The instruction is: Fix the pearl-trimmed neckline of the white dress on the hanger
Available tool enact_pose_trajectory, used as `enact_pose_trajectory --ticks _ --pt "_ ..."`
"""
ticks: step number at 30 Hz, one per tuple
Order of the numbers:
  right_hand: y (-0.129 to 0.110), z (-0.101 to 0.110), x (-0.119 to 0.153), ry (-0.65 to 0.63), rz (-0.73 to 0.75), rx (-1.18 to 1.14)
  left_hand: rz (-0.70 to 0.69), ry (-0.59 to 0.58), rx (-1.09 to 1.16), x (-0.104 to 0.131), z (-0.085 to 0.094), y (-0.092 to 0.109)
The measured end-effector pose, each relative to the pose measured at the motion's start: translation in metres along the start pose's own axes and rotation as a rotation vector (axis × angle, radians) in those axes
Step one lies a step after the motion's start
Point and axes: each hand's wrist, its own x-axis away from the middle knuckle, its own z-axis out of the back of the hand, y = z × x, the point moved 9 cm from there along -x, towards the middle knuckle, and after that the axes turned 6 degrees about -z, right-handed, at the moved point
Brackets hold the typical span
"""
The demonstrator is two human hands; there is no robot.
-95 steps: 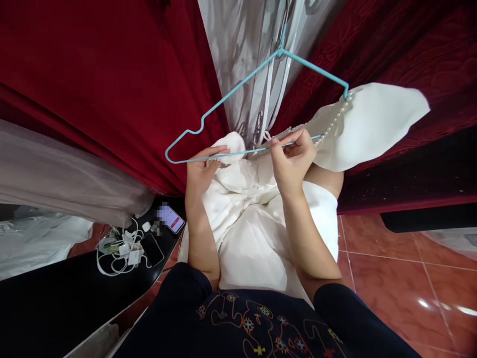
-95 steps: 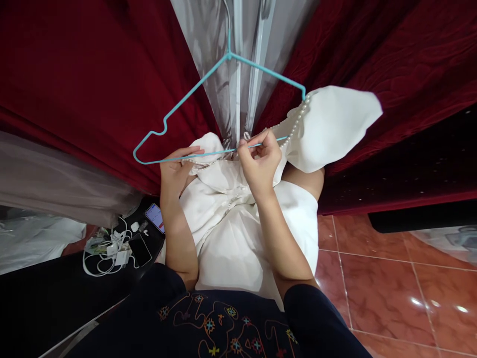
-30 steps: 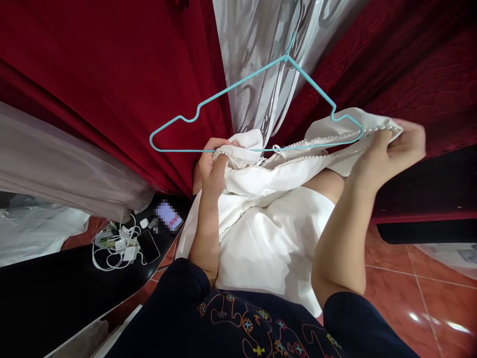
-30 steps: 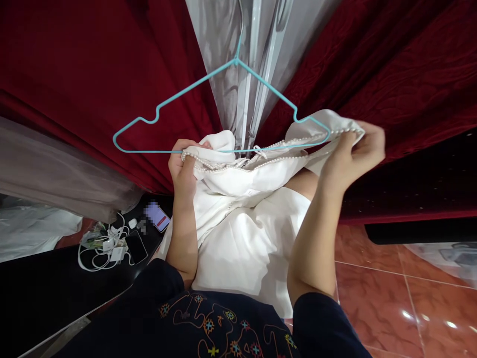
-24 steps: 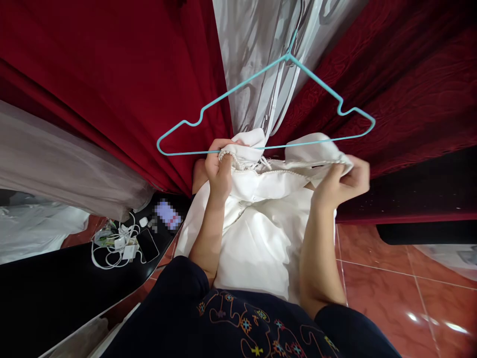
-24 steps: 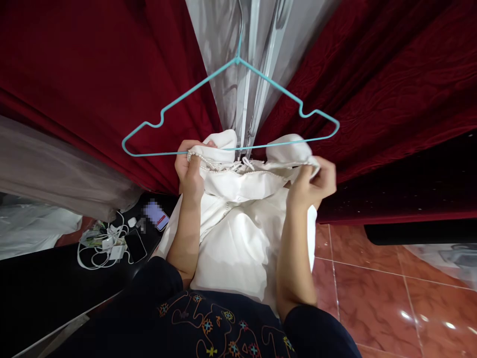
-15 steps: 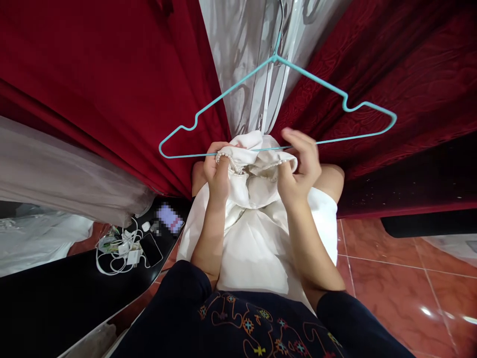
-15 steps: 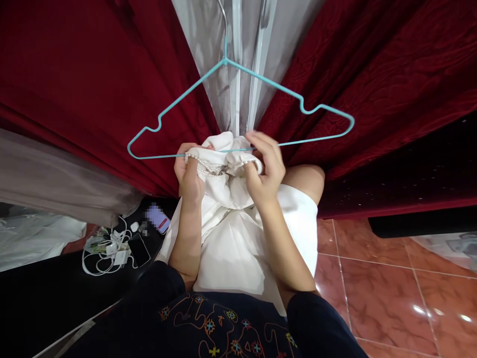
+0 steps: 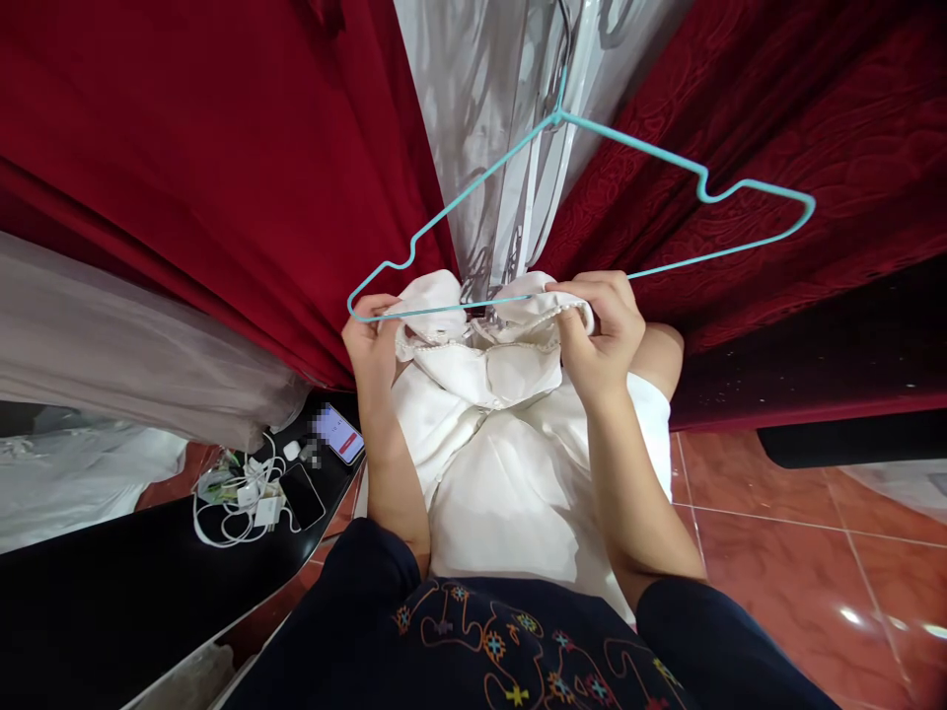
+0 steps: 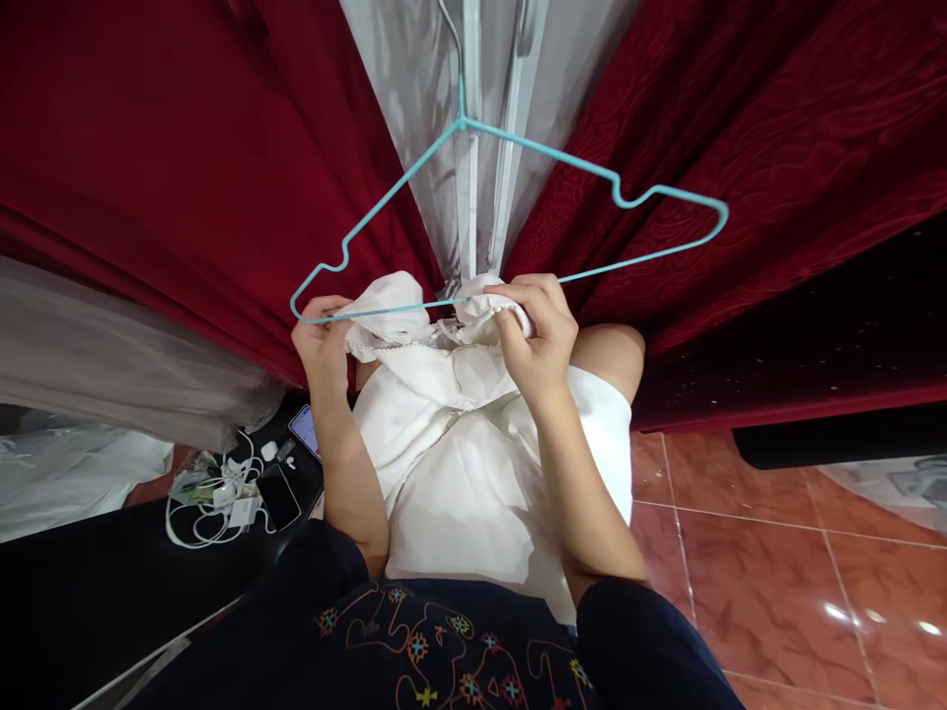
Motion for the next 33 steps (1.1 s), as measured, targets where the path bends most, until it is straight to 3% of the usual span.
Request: enact_pose_trajectory --ticks 4,8,12,15,20,28,30,33 --pt "-0.001 -0.001 -0.002 -0.005 -0.019 0.009 -0.068 0.237 -0.085 -0.008 0.037 0.003" --pt "-0.003 0.001 -0.003 -0.005 -0.021 0.015 -0.241 0.372 -0.131 -0.020 0.055 0.037" --pt "0.001 0.000 -0.003 -0.014 -0.073 0.050 -0.319 0.357 -0.113 -0.031 0.044 0.083" --pt "0.004 -0.003 -0.003 -0.013 -0.081 0.032 -0.326 0.186 -0.184 -0.038 0.012 0.104" --pt "0.007 -0.004 -0.001 0.037 -0.066 0.043 -0.202 -0.046 -0.166 -0.039 -0.026 0.085" --pt "0.008 -0.005 0.001 0.018 -0.017 0.089 -0.094 -0.015 -0.168 -0.057 -0.033 0.033" --pt "0.010 -0.004 0.000 0.033 -0.028 0.109 -0.068 -0.055 -0.160 -0.058 -0.040 0.027" --pt "0.009 -0.004 0.000 0.048 -0.001 0.072 -0.077 -0.047 -0.167 -0.053 -0.044 0.033"
